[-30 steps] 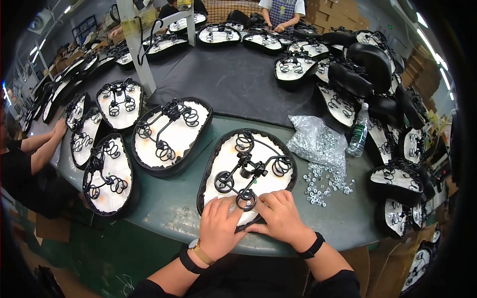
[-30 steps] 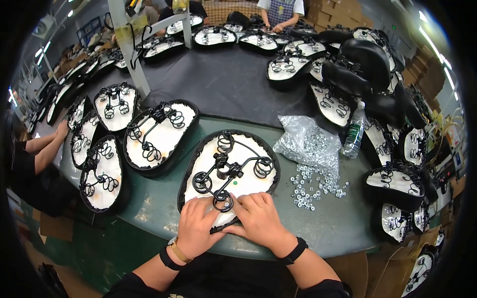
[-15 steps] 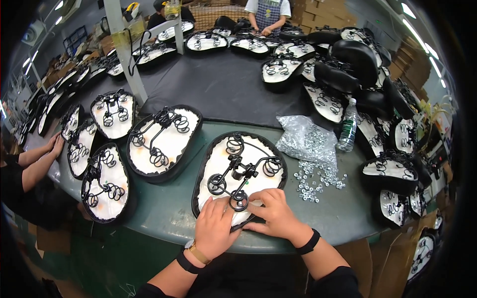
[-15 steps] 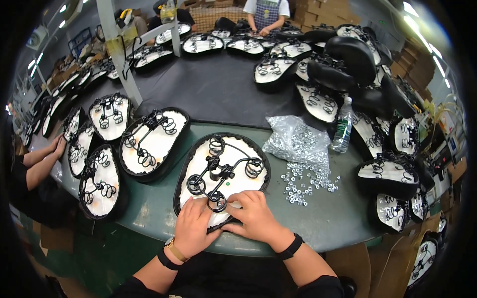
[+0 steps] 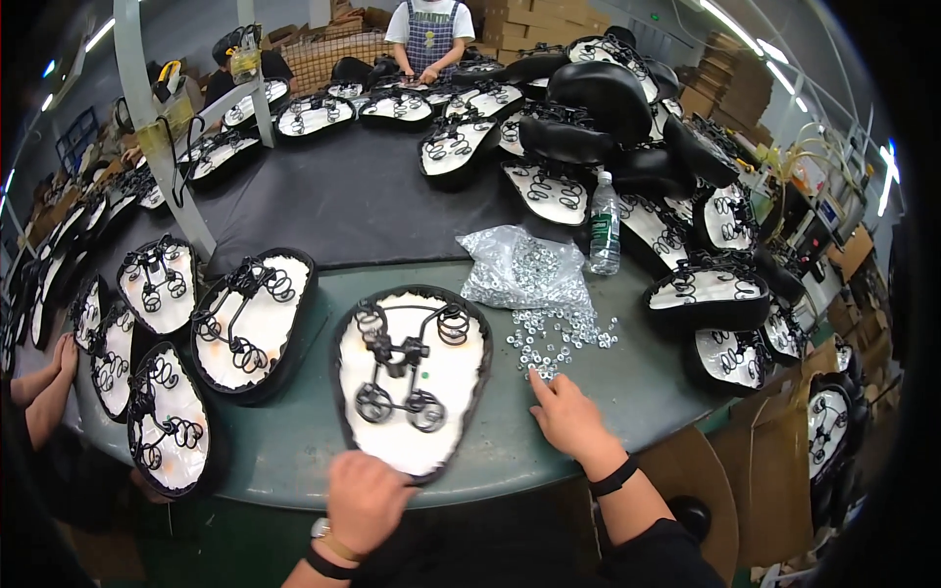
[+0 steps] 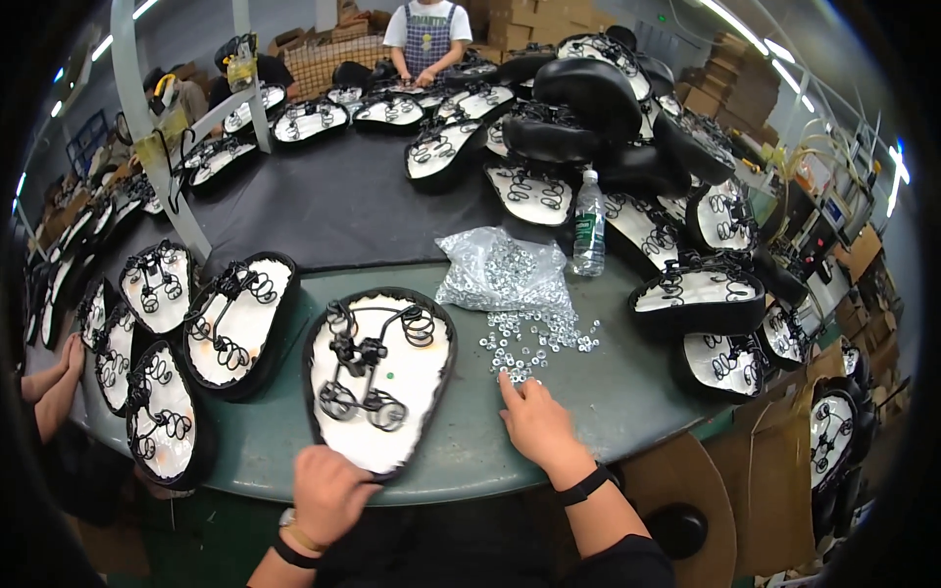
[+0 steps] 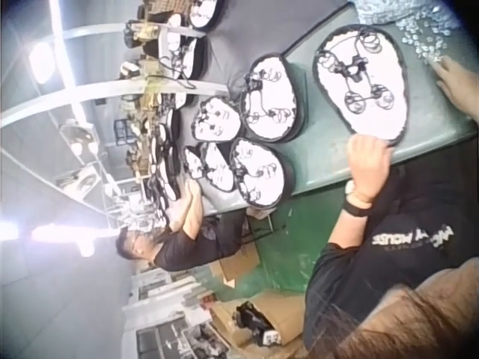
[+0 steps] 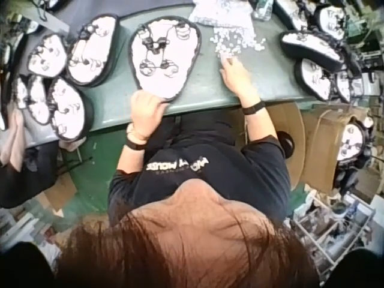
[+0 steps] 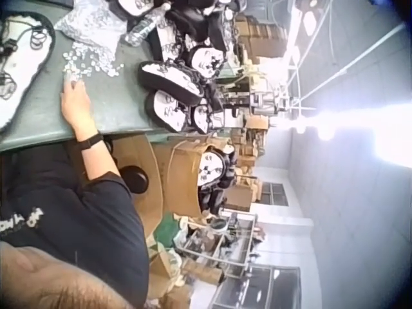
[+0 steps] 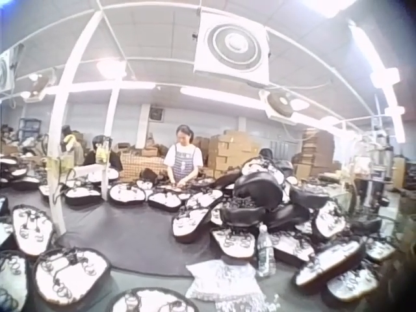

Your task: The person picks up a bicycle seat, places it on the table, and presses small metal washers onto the metal frame by hand. After finishing, the person places the seat into a cardboard box and reaches for another to repeat the process.

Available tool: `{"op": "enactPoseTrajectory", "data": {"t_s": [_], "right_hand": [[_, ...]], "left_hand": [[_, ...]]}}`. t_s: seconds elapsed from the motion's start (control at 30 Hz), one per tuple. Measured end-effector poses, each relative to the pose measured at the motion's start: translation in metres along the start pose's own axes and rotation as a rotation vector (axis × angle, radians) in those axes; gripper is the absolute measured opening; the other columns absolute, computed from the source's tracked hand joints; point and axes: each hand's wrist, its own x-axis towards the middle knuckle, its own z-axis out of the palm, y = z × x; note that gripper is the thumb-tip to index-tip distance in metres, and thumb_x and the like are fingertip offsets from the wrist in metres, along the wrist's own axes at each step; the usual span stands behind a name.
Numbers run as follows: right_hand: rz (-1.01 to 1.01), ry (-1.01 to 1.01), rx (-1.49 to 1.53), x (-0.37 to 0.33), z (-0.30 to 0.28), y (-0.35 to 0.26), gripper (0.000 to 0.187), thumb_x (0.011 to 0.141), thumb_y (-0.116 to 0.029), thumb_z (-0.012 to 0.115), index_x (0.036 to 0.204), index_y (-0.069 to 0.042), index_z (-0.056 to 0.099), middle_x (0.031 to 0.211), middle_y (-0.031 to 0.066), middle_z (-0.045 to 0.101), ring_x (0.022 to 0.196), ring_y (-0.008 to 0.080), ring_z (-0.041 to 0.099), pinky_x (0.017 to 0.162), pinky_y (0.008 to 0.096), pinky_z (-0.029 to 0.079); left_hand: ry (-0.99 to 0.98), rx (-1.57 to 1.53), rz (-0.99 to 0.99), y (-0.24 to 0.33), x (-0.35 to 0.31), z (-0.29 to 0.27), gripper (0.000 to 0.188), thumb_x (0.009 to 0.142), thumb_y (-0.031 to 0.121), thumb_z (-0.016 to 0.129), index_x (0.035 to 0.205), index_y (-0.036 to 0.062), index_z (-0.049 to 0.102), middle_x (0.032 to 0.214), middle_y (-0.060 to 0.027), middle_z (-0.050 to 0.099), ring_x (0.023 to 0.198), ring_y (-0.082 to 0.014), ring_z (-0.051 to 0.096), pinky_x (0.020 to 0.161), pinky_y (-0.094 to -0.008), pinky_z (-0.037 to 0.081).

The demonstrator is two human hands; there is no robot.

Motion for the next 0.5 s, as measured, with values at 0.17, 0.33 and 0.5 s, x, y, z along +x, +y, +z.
{"op": "enactPoseTrajectory", "data": {"t_s": [0.17,0.33,0.5], "right_hand": [[-0.030,0.017,-0.003,0.004,-0.001,0.002,0.045,0.087,-0.017,0.075,0.131,-0.010,0.067,0.103,0.0123,0.059,0.091,0.0328,0.065,0.075,0.0436,0.056],[-0.113,0.109,-0.036,0.008,0.009,0.004,0.028,0.086,-0.015,0.076,0.114,-0.011,0.074,0.093,0.0087,0.062,0.083,0.0299,0.067,0.068,0.0431,0.056],[-0.209,0.162,-0.102,-0.010,0.010,0.005,0.013,0.085,-0.015,0.076,0.097,-0.012,0.078,0.079,0.0070,0.061,0.073,0.0298,0.066,0.062,0.0439,0.054]], "left_hand": [[-0.027,-0.147,0.057,0.058,0.002,0.039,0.024,0.073,0.022,0.085,0.087,0.0138,0.067,0.083,-0.0027,0.057,0.085,-0.0249,0.059,0.083,-0.0402,0.042],[-0.003,-0.166,0.036,0.056,0.001,0.042,0.022,0.077,0.022,0.082,0.088,0.0143,0.065,0.084,-0.0016,0.055,0.081,-0.0209,0.058,0.081,-0.0355,0.041],[0.033,-0.211,0.058,0.057,0.000,0.040,0.020,0.080,0.020,0.081,0.092,0.0130,0.067,0.087,-0.0016,0.058,0.085,-0.0209,0.060,0.085,-0.0359,0.042]]}}
